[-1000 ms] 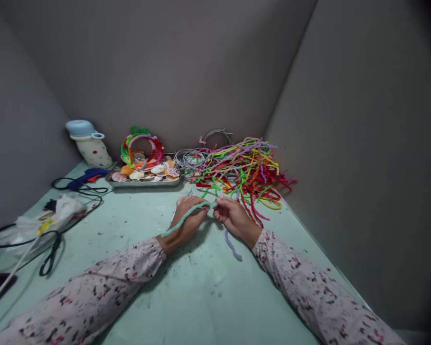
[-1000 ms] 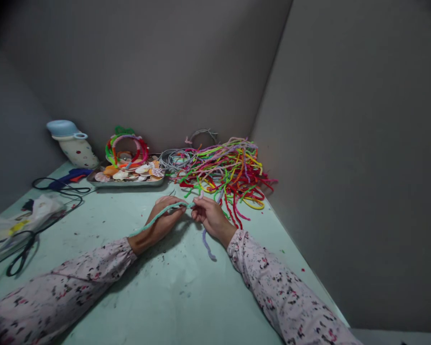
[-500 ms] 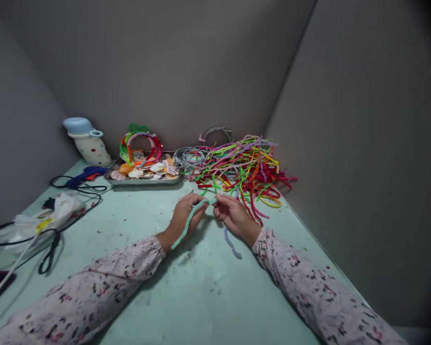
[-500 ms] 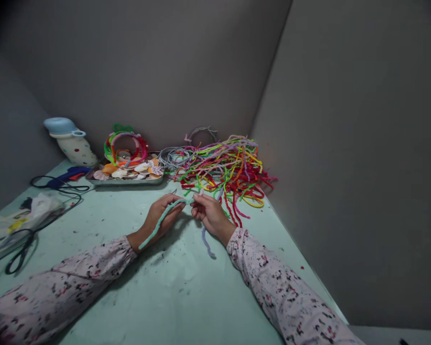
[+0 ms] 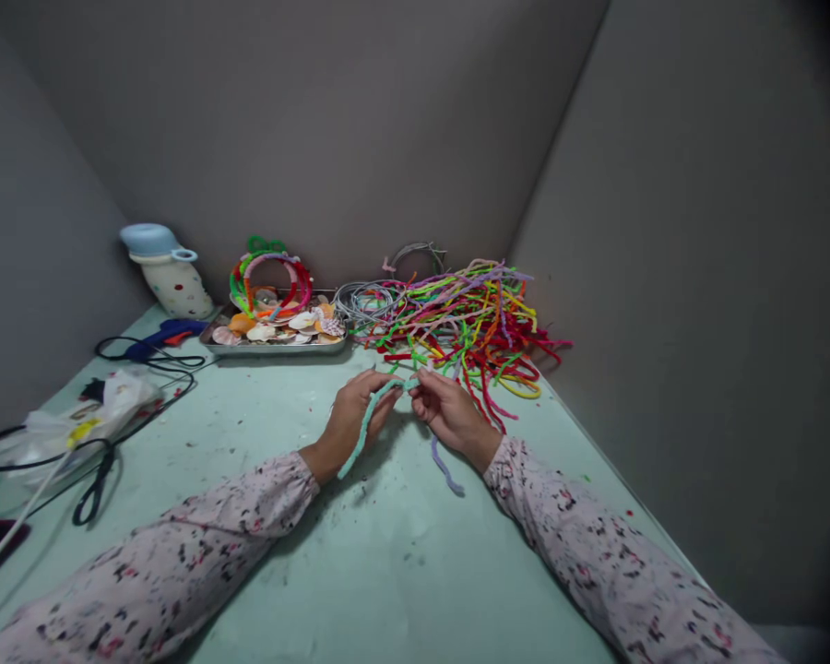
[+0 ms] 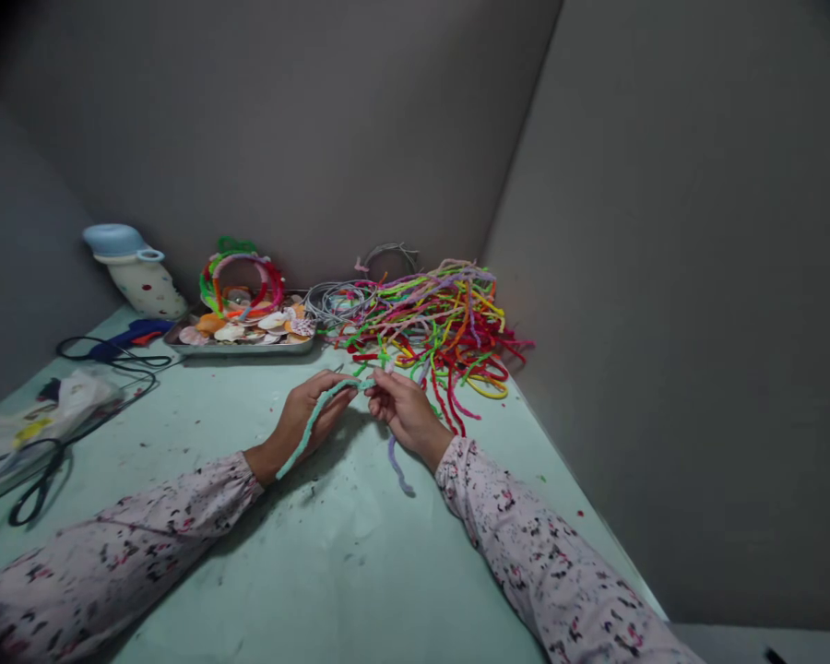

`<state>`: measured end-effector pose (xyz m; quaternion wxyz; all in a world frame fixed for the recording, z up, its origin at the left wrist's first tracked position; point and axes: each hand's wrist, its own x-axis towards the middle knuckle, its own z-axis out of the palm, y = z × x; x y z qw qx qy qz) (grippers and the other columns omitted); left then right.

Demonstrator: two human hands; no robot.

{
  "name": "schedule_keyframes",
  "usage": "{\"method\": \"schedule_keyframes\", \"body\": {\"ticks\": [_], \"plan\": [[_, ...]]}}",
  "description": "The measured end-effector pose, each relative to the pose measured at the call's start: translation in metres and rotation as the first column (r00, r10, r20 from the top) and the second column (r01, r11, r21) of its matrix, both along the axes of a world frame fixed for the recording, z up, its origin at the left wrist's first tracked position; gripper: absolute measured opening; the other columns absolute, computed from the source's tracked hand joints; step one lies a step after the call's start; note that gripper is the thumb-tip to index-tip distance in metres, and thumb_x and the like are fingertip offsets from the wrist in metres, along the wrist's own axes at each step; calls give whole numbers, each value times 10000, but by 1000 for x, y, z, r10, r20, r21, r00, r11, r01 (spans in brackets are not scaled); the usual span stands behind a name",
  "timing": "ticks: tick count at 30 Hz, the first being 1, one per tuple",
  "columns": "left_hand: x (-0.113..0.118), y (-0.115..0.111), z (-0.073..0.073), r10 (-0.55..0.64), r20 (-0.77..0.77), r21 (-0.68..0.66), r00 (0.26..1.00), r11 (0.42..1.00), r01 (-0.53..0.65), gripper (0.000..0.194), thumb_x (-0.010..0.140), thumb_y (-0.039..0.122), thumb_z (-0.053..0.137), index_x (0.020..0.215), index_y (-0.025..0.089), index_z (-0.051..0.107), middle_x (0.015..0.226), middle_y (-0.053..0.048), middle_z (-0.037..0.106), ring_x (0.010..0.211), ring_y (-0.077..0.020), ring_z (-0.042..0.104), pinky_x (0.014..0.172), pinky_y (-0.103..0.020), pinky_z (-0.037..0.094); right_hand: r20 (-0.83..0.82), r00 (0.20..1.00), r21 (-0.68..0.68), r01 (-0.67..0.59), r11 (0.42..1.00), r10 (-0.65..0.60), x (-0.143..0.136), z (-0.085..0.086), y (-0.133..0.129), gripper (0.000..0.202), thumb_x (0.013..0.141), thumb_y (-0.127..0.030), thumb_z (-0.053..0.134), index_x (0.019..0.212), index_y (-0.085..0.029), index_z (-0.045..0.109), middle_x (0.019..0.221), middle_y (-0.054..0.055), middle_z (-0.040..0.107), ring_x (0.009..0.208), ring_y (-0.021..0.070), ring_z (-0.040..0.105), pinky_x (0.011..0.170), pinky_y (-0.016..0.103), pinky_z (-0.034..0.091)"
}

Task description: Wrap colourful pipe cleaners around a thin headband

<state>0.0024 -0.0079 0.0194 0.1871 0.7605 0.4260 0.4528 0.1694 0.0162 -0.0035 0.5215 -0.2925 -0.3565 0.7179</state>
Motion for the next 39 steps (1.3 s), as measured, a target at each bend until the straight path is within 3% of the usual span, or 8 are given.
{"method": "schedule_keyframes", "body": {"ticks": [13,28,39], "plan": [[1,-1,-3,-11,137,-48,991,999,18,183,852,306,583,920,189,706,838,-38,663,788,-153,599,725,-263,467,-36,999,3,-18,1000,18,1,0,0,187,756,-310,716,804,-165,608,630,-18,639,441,60,545,404,154,436],[3,-4,-3,50,-25,119,998,992,-46,146,861,190,533,894,183,674,803,-41,628,797,-165,572,743,-293,450,-71,997,-27,-42,999,40,2,-3,0,142,774,-274,701,813,-166,617,620,-14,650,455,64,554,415,149,440],[3,-4,-5,29,29,141,999,989,-33,152,866,218,546,958,201,665,869,-51,662,839,-169,603,769,-303,472,-83,996,-38,-23,999,20,1,0,0,176,763,-310,710,766,-167,607,618,-7,641,454,66,543,420,156,451]]}}
